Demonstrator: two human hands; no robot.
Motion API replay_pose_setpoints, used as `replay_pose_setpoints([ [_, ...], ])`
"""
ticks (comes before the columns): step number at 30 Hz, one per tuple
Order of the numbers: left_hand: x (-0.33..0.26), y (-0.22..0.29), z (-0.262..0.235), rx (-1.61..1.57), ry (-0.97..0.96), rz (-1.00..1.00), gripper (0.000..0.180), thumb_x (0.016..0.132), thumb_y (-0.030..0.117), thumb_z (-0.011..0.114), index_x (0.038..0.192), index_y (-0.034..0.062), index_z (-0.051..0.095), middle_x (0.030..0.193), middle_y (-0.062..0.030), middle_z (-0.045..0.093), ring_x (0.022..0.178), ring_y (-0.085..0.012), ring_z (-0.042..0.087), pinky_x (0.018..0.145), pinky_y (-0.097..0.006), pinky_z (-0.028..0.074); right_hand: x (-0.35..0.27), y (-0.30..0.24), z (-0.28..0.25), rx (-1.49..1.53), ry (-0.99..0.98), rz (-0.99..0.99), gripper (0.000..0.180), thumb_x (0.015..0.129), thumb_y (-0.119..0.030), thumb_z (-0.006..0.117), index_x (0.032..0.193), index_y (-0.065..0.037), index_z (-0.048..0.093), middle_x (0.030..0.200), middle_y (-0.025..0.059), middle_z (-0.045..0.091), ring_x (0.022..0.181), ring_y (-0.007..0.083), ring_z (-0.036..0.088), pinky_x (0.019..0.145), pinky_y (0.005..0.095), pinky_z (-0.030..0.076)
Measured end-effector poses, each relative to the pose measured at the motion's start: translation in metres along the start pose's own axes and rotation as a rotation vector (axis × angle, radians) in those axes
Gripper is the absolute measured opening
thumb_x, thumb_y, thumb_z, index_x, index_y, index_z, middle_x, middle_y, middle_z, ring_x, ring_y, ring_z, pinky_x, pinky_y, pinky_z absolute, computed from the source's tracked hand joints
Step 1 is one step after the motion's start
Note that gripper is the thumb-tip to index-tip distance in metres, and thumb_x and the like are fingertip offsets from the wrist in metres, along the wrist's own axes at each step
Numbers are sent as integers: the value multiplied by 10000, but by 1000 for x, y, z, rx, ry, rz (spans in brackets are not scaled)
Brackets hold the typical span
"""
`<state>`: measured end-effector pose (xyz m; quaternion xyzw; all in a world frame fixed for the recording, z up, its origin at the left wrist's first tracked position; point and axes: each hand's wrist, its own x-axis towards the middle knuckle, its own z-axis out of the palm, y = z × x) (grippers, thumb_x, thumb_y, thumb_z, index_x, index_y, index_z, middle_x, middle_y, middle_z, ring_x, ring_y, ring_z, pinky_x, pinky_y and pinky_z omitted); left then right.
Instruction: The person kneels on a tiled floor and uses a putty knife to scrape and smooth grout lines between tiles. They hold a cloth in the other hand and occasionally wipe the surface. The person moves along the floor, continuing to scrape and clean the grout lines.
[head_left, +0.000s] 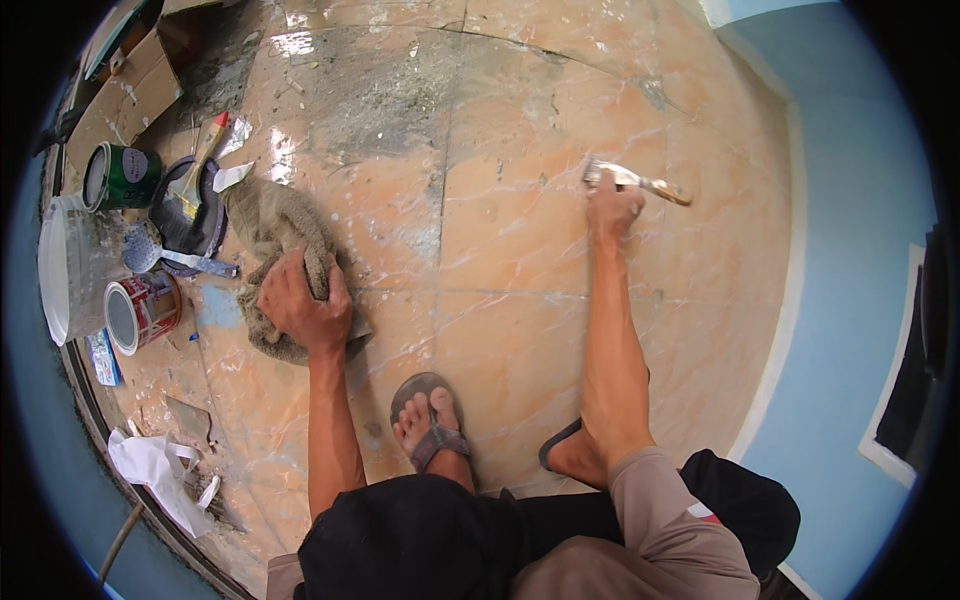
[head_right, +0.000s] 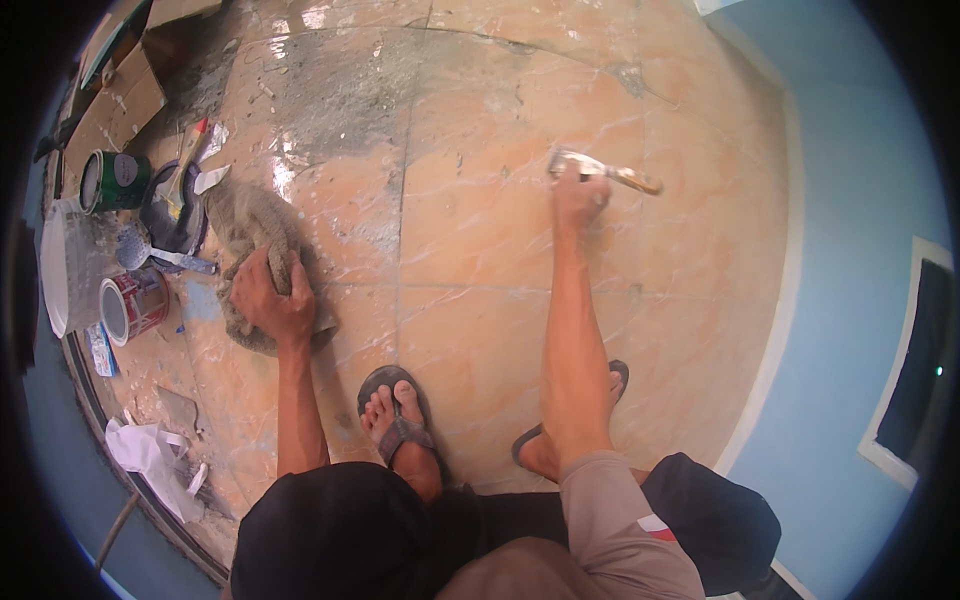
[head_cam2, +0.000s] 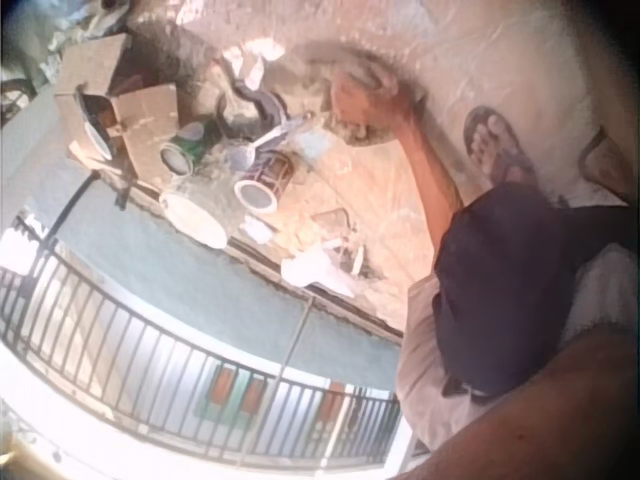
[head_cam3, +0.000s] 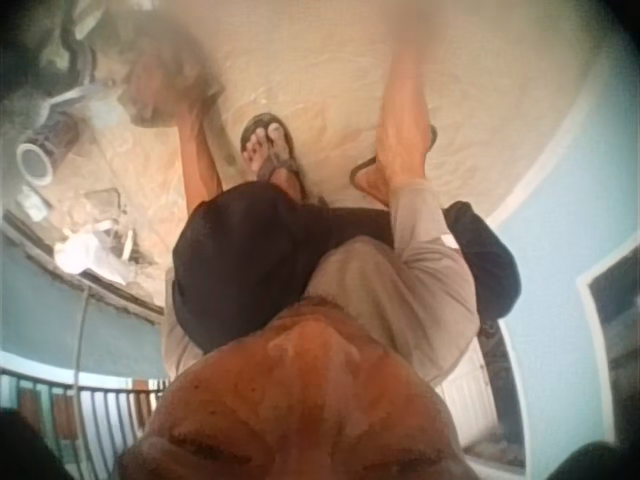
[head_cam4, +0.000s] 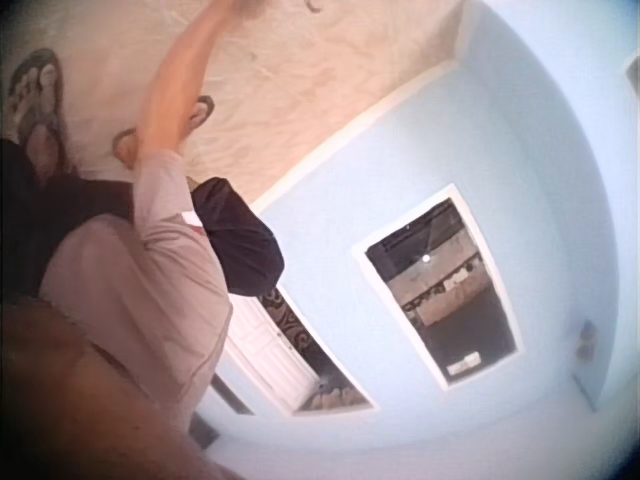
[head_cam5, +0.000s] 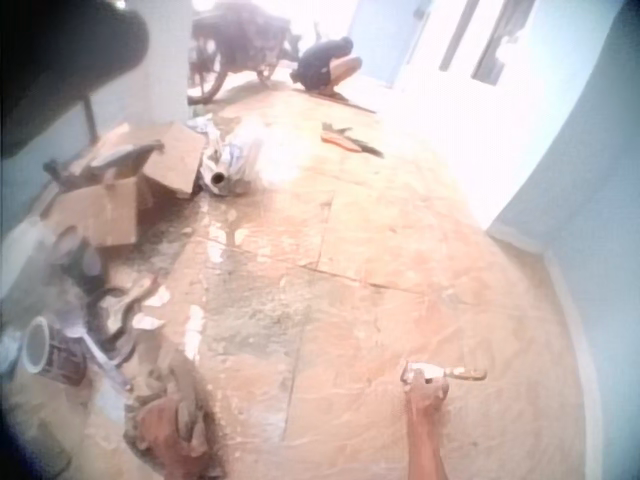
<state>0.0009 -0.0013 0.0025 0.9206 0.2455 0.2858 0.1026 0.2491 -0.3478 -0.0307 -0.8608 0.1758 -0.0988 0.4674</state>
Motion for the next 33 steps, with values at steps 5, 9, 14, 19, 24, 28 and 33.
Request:
replay_pose_setpoints([
  [5,0,3,2,5,6,7,398,817,215,817,1177,82,711,1119,-105,720,1107,-310,653,1020,-424,407,11,20,14,-84,43,-81,291,910,-191,735,814,83,714,769,171,755,705,282,750,628,392,567],
  [9,0,-2,1,23,3,4,391,819,216,814,1170,79,710,1115,-104,720,1103,-309,654,1020,-424,409,29,8,4,-67,99,-8,310,892,-199,749,789,90,704,756,227,738,707,327,746,683,431,567],
  [14,1,-1,-1,29,-4,2,384,824,221,815,1165,78,711,1110,-103,721,1096,-303,657,1017,-422,412,16,0,28,-229,-18,-178,281,899,-169,732,783,85,702,757,221,744,663,325,737,642,425,569],
  [19,0,1,2,20,7,11,388,818,220,814,1163,76,713,1110,-102,723,1095,-306,660,1020,-422,412,26,-15,14,-26,24,7,344,875,-221,764,767,96,687,757,265,723,732,392,741,716,477,571],
  [24,0,-4,1,26,-5,7,408,814,226,815,1177,74,709,1106,-104,724,1094,-308,661,1018,-423,411,12,-13,36,-186,-43,-153,310,893,-193,750,804,99,697,777,238,745,725,387,744,689,460,574],
  [28,0,1,3,14,9,14,413,810,230,816,1179,78,710,1110,-106,722,1096,-308,660,1018,-423,408,30,0,25,-69,50,-76,344,887,-230,768,805,97,697,745,239,729,696,377,727,697,472,563],
  [33,-1,-7,0,26,-4,-1,405,810,230,815,1171,79,712,1115,-106,721,1097,-307,659,1016,-423,407,-8,-26,42,-285,-91,-295,325,898,-226,755,794,78,705,738,220,730,645,335,720,652,458,562],
])
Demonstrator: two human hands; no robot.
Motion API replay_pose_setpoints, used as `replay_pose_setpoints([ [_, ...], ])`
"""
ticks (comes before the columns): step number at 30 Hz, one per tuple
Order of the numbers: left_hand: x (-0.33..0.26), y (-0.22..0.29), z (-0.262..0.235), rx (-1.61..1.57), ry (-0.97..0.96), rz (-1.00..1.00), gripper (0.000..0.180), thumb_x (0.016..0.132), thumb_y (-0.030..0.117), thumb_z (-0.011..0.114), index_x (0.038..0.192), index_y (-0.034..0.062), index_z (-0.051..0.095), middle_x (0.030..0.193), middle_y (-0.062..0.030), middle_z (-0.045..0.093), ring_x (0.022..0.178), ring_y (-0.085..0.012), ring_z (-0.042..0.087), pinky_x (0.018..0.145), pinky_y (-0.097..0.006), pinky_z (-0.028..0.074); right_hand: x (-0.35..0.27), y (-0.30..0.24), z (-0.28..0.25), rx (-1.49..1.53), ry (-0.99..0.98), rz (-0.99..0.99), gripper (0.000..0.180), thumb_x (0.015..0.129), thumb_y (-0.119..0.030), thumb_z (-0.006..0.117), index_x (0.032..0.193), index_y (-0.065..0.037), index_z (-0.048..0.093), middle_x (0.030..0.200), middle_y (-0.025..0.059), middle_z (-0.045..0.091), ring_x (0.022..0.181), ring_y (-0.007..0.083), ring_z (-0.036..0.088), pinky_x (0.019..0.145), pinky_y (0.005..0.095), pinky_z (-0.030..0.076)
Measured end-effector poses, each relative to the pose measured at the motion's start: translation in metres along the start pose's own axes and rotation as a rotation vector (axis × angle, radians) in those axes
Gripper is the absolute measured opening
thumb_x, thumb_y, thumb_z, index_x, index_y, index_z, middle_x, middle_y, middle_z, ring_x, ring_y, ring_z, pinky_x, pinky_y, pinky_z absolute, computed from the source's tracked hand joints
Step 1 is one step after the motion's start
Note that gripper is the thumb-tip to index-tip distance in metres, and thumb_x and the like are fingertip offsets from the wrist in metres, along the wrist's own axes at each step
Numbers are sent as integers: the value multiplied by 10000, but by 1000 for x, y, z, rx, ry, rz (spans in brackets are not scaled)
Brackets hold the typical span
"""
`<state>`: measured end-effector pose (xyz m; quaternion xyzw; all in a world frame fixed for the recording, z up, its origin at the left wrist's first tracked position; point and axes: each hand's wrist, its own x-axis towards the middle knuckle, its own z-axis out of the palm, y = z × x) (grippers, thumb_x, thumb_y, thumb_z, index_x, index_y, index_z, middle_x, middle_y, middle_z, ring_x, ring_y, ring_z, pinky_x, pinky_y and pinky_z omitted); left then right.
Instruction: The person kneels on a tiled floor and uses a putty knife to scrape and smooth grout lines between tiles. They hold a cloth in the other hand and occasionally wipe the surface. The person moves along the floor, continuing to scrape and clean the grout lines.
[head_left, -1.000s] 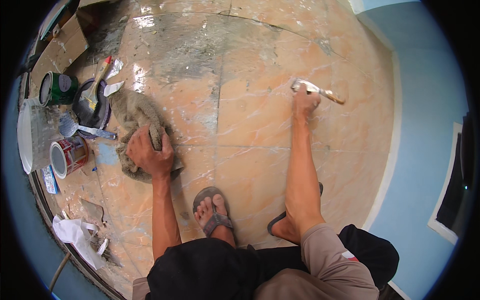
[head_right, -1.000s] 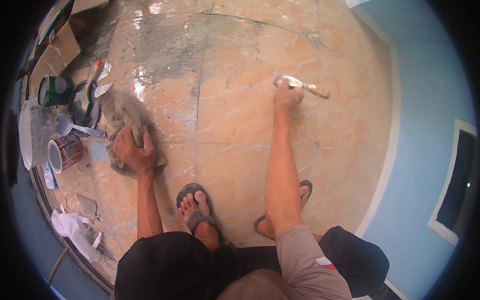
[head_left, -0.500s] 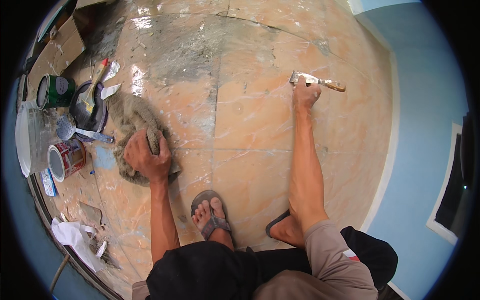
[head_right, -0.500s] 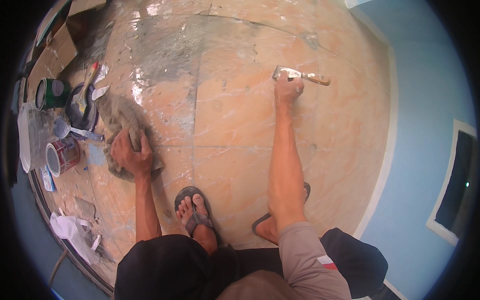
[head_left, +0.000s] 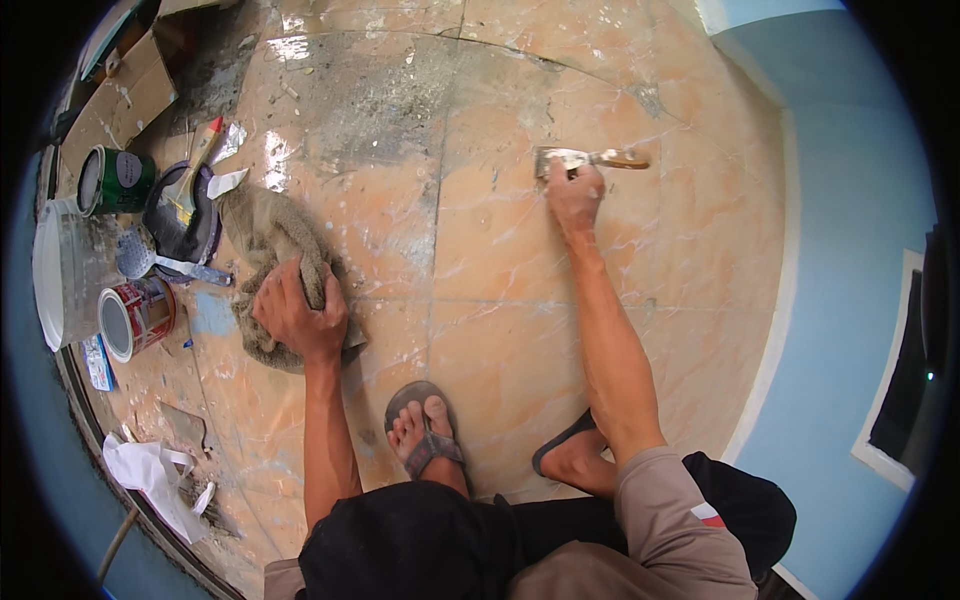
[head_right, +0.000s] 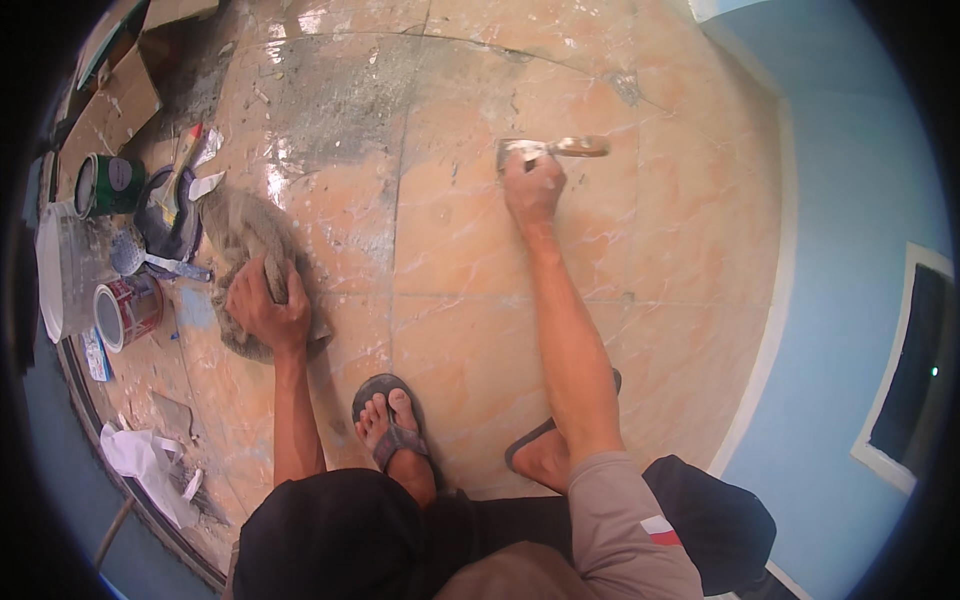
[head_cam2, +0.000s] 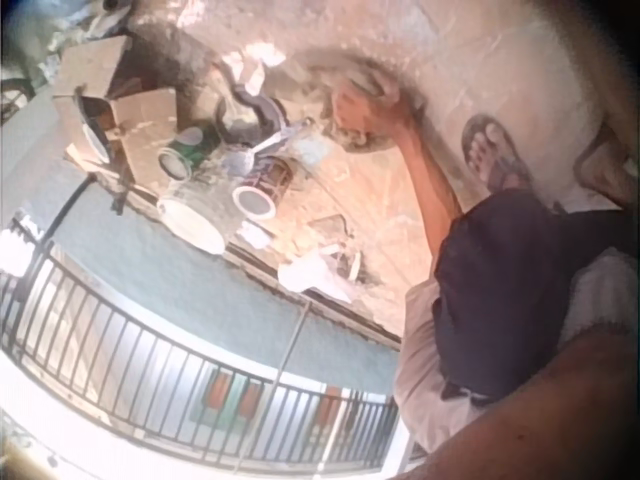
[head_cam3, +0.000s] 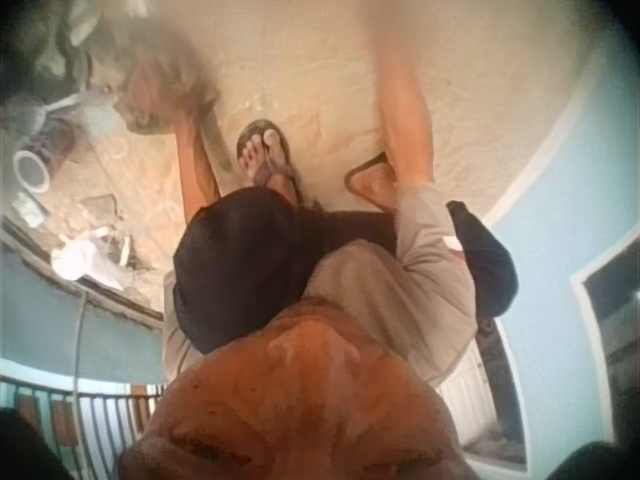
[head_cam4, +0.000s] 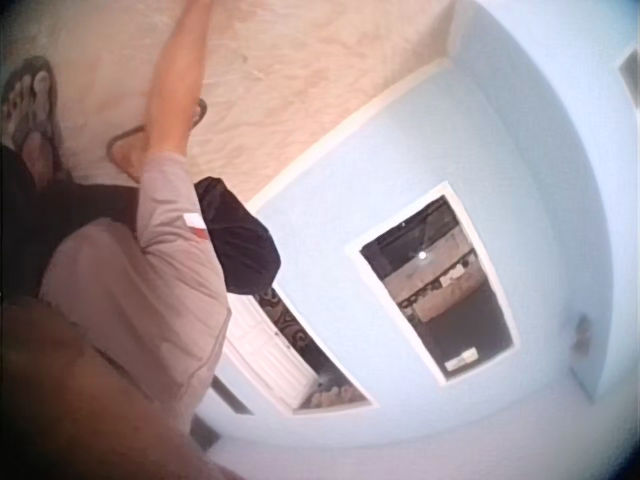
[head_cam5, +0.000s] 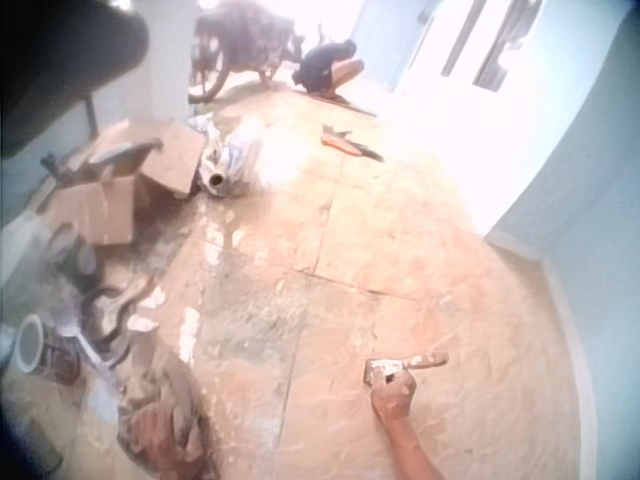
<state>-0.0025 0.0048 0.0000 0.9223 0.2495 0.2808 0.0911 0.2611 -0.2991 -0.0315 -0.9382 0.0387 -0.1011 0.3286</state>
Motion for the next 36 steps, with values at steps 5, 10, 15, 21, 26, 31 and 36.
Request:
replay_pose_setpoints([
  [5,1,9,0,-20,5,8,411,804,233,818,1171,79,714,1119,-105,722,1102,-305,658,1018,-422,407,19,23,-15,183,243,197,293,921,-181,711,804,88,707,761,209,746,665,317,730,633,415,556],
  [10,-1,4,1,-12,7,6,429,793,237,820,1180,83,717,1116,-103,722,1095,-304,657,1016,-420,407,-13,8,11,47,-73,23,303,926,-194,711,768,63,693,791,220,757,703,332,743,638,433,556],
  [15,0,8,-3,-19,-7,12,419,800,236,813,1181,90,718,1113,-101,721,1095,-302,655,1016,-419,407,9,21,-14,282,111,254,324,929,-207,707,758,67,679,713,188,717,637,302,707,607,430,543],
  [21,0,4,0,-11,2,10,399,803,230,804,1166,91,714,1104,-99,714,1086,-302,655,1011,-415,408,-16,-2,16,66,-9,-93,326,916,-227,732,778,63,677,756,187,724,664,290,705,630,435,544],
  [26,1,16,4,-38,1,13,401,799,228,810,1162,89,712,1106,-99,715,1085,-302,656,1015,-415,406,52,59,-8,182,225,157,349,913,-224,716,794,102,691,775,250,728,710,370,732,668,463,564],
  [31,2,-3,-3,21,11,22,400,797,228,809,1157,84,709,1098,-101,713,1081,-303,655,1013,-419,404,6,-12,23,58,-54,-20,341,901,-220,712,775,96,682,741,240,727,713,381,733,700,482,566],
  [36,0,11,1,-38,8,29,406,790,221,814,1157,83,710,1095,-103,714,1085,-308,654,1015,-420,402,58,35,-9,212,121,228,343,883,-229,742,755,82,676,758,257,723,715,362,738,702,469,566],
])
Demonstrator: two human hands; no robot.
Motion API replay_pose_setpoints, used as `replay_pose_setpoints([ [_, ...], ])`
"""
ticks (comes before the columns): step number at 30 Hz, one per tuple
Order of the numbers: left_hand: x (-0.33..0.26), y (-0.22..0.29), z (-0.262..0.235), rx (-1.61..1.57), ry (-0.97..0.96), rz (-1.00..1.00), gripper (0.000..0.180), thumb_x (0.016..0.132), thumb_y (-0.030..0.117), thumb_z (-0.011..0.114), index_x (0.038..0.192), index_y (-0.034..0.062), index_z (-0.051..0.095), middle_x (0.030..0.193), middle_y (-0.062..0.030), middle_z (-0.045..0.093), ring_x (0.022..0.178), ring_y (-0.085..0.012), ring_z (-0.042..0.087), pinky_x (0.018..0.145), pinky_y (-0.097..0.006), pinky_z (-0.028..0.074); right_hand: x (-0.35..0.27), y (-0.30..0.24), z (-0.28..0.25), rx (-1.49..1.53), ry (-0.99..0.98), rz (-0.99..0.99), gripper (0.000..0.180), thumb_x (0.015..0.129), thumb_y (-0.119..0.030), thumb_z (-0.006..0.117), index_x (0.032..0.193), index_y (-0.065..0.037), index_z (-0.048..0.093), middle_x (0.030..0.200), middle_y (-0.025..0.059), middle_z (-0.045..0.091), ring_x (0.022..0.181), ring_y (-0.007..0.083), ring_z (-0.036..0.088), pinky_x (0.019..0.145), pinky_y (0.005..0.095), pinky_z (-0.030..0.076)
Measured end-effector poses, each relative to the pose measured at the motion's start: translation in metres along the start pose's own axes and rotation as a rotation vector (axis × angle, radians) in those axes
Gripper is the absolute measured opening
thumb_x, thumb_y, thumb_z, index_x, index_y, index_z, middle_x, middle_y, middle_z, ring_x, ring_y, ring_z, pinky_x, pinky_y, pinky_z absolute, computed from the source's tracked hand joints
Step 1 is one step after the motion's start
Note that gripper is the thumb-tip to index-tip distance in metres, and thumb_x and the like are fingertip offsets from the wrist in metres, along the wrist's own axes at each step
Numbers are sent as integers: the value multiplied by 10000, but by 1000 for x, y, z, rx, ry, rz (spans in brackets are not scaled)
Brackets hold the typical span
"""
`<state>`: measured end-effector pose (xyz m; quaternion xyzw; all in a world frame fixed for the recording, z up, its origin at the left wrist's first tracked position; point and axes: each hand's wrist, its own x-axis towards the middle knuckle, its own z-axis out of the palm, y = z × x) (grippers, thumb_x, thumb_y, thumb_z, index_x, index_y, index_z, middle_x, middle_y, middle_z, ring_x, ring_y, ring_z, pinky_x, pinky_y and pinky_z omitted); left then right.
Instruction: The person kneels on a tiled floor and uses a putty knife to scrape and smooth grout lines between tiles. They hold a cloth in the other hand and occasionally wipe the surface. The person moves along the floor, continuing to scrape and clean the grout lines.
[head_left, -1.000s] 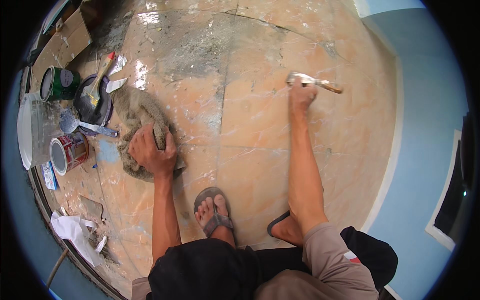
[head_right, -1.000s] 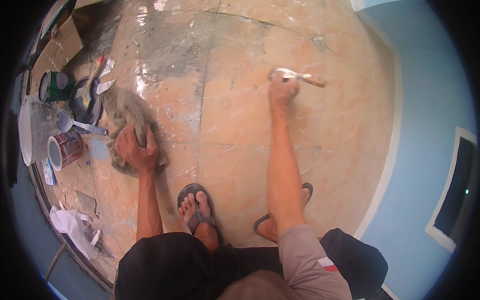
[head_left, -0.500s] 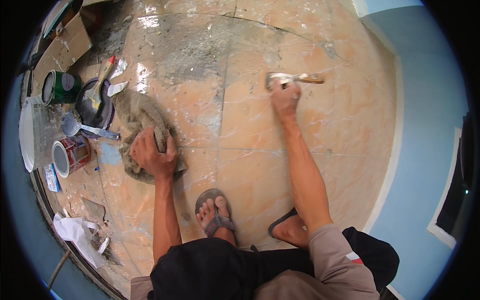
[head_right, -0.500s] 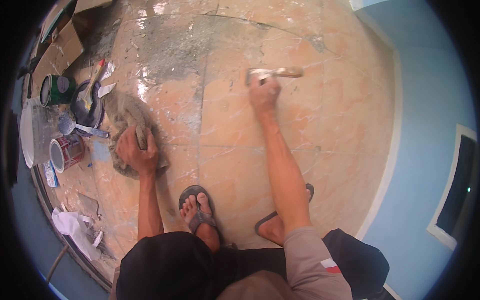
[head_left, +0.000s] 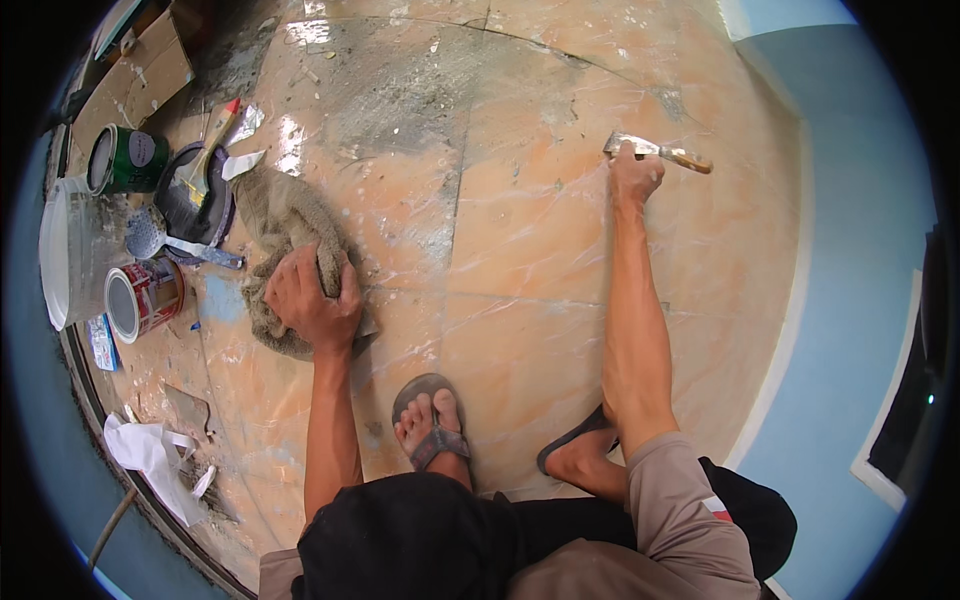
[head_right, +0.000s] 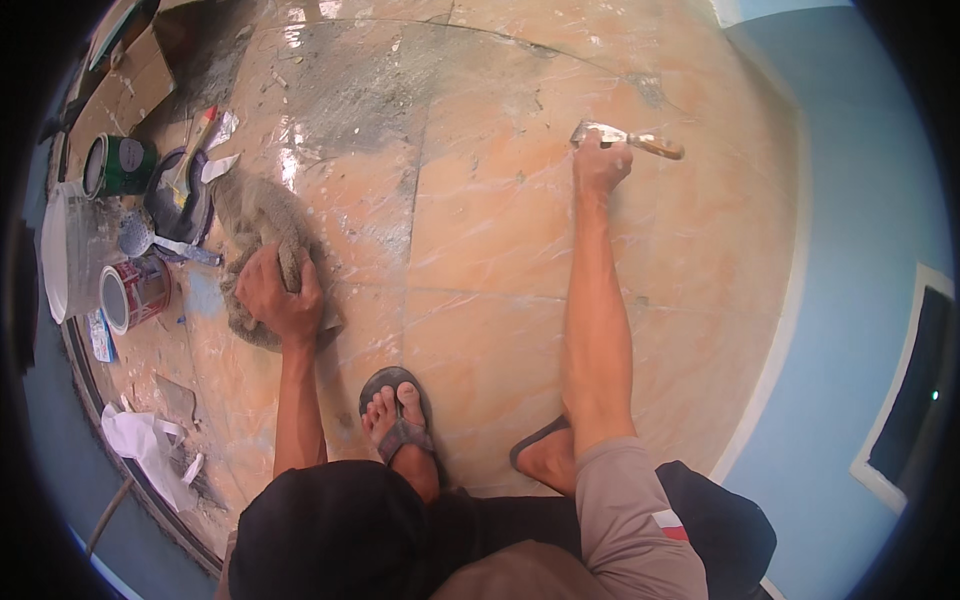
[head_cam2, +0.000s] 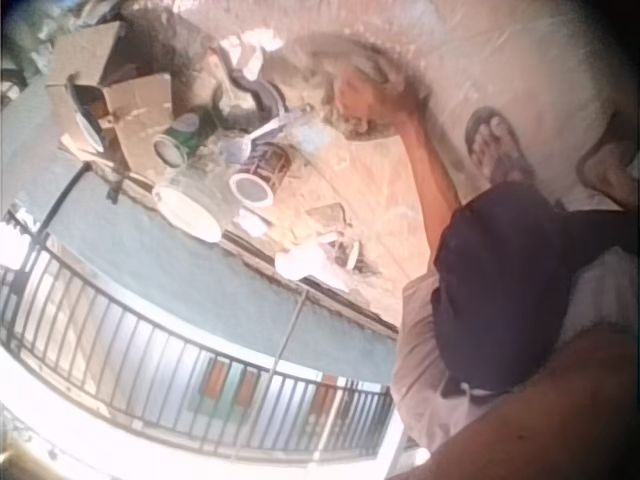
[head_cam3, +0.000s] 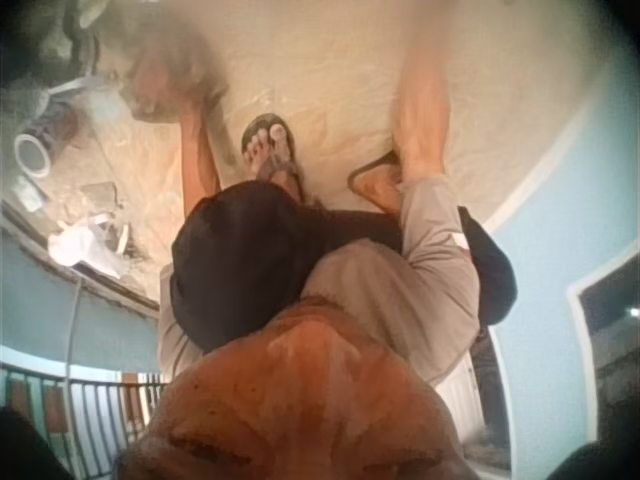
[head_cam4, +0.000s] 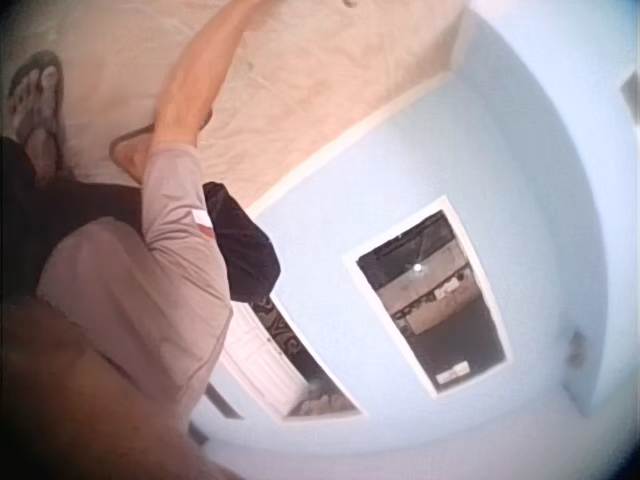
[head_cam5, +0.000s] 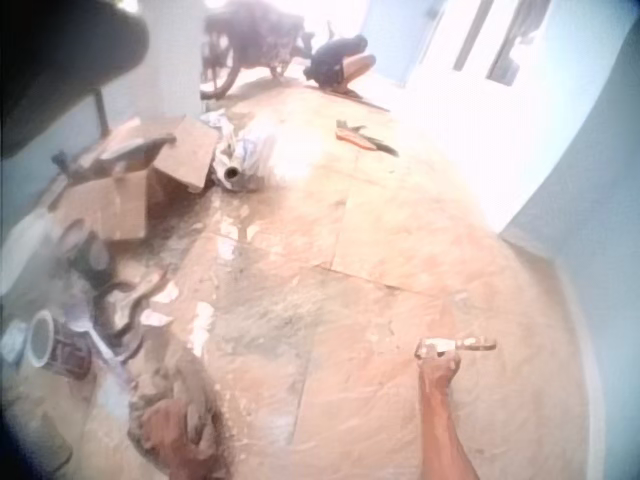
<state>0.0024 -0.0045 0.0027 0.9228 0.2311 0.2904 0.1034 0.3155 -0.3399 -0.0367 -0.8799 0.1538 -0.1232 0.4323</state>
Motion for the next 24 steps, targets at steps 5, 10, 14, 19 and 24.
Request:
replay_pose_setpoints([
  [5,-1,-7,-1,38,-10,-21,414,787,229,814,1160,83,711,1097,-104,712,1086,-313,653,1015,-422,402,-60,-19,41,-54,-168,-217,347,890,-217,733,739,91,677,750,230,736,649,339,725,618,433,555],
  [10,1,-7,-1,25,-4,-10,422,773,223,814,1159,85,713,1098,-104,715,1092,-315,653,1021,-431,401,-31,-23,8,-70,-80,-89,331,904,-207,718,747,82,683,757,223,740,678,332,726,641,436,554],
  [14,-1,1,3,20,-10,-24,429,768,227,816,1161,89,714,1105,-103,715,1098,-316,652,1025,-432,402,-39,-11,19,-25,-105,-153,320,911,-208,723,753,69,693,700,184,727,615,302,705,605,437,538],
  [19,-3,-8,0,13,6,-20,428,767,228,816,1160,92,715,1100,-100,714,1092,-312,652,1022,-433,402,-64,-37,28,-66,-237,-355,298,917,-193,725,785,73,703,693,154,726,578,251,690,554,405,526],
  [24,1,-4,-2,34,-4,-17,429,765,223,815,1159,88,713,1099,-99,711,1081,-308,654,1013,-432,403,-52,-35,22,104,-220,-78,316,930,-186,729,746,67,687,701,151,720,586,221,682,542,385,513],
])
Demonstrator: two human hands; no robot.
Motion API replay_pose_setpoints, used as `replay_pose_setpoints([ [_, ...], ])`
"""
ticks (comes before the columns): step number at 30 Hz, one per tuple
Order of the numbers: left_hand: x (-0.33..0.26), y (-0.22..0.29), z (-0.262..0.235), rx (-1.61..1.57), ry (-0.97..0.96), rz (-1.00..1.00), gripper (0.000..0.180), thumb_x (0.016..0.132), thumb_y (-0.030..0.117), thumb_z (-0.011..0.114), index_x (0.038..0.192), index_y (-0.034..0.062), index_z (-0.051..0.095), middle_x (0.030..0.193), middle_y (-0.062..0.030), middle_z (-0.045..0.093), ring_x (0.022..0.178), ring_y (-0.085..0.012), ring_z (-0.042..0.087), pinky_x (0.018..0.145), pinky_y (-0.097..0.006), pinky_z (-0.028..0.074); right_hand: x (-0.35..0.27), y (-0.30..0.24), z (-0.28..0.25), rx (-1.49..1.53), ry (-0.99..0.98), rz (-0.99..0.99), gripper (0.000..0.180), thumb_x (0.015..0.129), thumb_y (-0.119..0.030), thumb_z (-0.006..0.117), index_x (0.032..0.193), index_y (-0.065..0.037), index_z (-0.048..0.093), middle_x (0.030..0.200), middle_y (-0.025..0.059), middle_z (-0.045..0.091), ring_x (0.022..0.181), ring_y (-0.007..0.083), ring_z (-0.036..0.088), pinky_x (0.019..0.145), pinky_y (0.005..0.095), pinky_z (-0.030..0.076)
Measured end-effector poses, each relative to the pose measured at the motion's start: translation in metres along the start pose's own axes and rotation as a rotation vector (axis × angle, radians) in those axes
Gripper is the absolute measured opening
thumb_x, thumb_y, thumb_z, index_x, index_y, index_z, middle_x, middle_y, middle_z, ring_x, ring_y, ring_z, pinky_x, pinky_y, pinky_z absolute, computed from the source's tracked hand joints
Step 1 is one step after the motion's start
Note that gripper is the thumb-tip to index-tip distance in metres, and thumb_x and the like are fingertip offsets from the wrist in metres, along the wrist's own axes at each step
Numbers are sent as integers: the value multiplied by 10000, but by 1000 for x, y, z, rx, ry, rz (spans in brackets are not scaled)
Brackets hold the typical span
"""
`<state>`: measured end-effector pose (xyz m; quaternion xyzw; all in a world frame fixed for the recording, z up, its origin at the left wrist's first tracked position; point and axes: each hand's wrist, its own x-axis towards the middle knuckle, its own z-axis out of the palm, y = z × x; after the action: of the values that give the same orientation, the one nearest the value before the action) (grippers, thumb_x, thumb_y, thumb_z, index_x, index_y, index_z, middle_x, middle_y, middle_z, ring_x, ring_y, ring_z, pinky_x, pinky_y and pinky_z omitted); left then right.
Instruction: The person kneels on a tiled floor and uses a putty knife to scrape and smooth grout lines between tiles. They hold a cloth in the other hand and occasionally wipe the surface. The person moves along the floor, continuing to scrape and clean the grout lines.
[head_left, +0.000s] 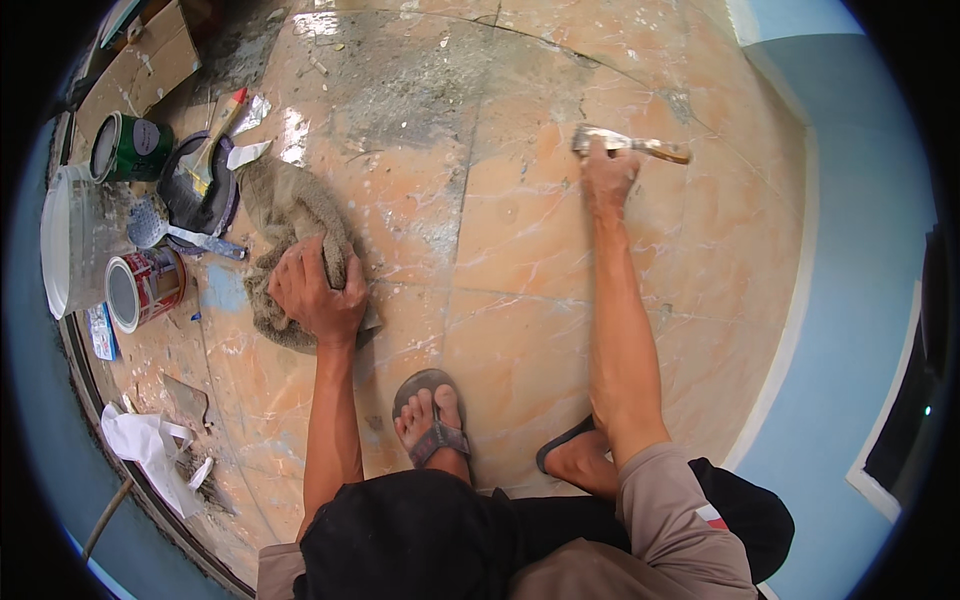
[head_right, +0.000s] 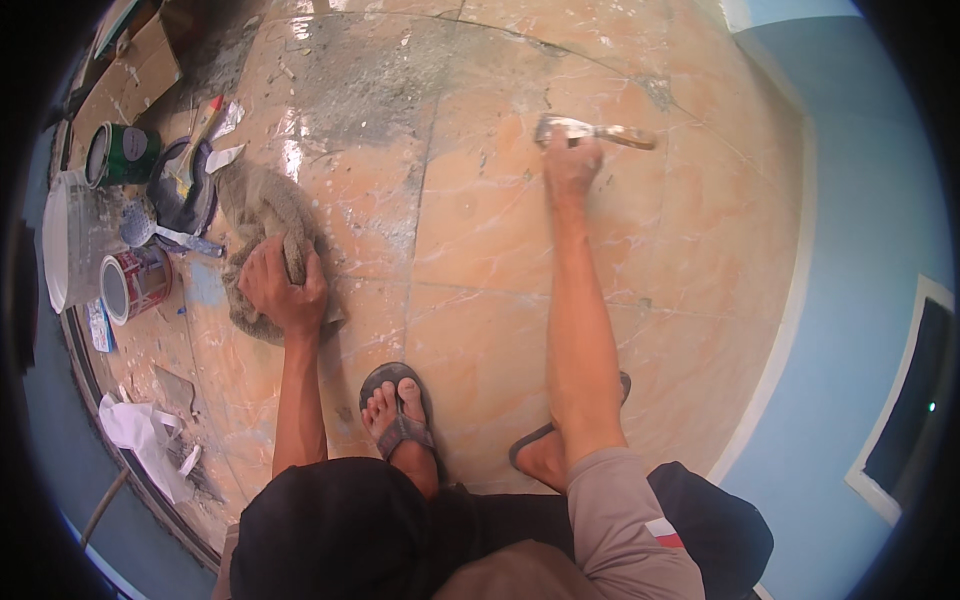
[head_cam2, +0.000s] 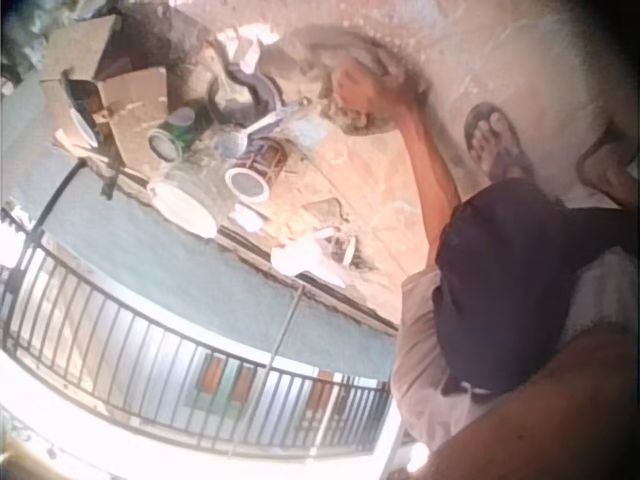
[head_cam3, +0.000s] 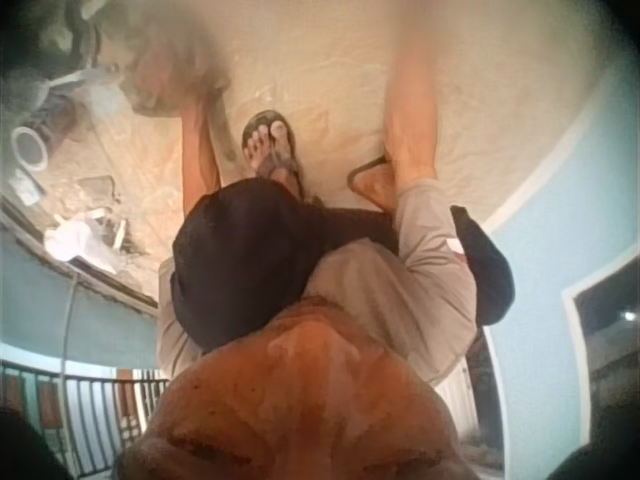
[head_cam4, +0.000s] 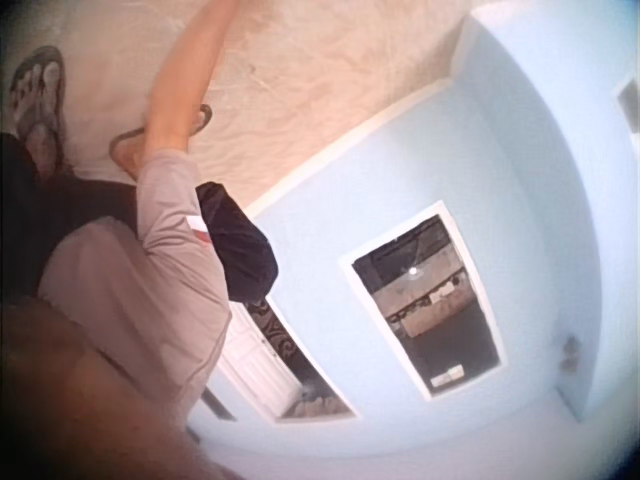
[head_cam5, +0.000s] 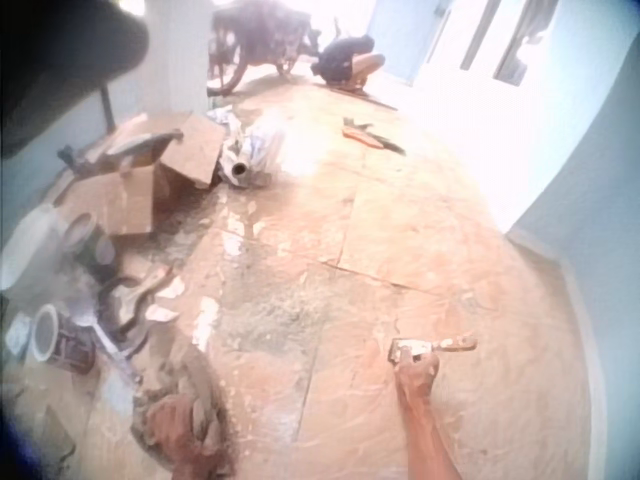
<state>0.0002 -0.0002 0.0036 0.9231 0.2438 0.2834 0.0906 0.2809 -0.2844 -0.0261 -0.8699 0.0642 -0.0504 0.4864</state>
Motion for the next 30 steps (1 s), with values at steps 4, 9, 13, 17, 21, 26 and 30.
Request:
replay_pose_setpoints([
  [4,-3,3,4,-27,-10,-8,438,755,218,812,1160,86,710,1090,-97,706,1076,-305,653,1005,-427,404,-7,10,18,-166,-75,-165,310,955,-198,724,758,38,686,661,92,684,564,166,632,537,350,488],
  [9,-2,-2,1,-10,-6,18,470,728,228,813,1164,87,708,1084,-96,704,1076,-306,653,1007,-430,403,8,1,-13,76,-71,131,356,943,-212,730,738,75,685,602,155,659,483,222,602,532,408,488],
  [13,-2,1,5,-10,-13,3,476,727,239,809,1168,93,707,1082,-90,703,1081,-306,652,1012,-429,402,-28,-6,23,-84,-184,-198,327,941,-199,728,761,72,698,630,157,674,531,213,628,555,401,498],
  [17,-4,-1,4,-57,8,17,476,723,225,804,1170,95,707,1080,-87,703,1089,-304,649,1016,-430,400,-13,-9,19,-129,-195,-119,300,929,-186,735,778,72,702,699,174,717,601,223,678,573,396,513],
  [21,-5,-6,-1,-8,-7,6,481,715,211,805,1172,99,709,1088,-86,705,1093,-303,650,1021,-436,398,-19,-15,11,40,-83,98,289,933,-168,728,775,72,699,702,163,726,569,228,675,567,395,516],
  [26,-6,-3,4,-47,-29,-4,481,708,218,805,1164,102,708,1103,-80,702,1095,-304,649,1022,-439,398,-28,-12,29,-221,-154,-386,311,942,-189,719,750,54,693,671,116,709,563,189,658,558,373,515],
  [30,-4,-3,0,-35,-17,10,477,717,238,801,1163,99,707,1103,-83,702,1095,-304,649,1017,-438,400,1,-9,-8,-85,-152,38,313,930,-200,738,763,60,688,666,142,698,620,198,673,630,395,533],
])
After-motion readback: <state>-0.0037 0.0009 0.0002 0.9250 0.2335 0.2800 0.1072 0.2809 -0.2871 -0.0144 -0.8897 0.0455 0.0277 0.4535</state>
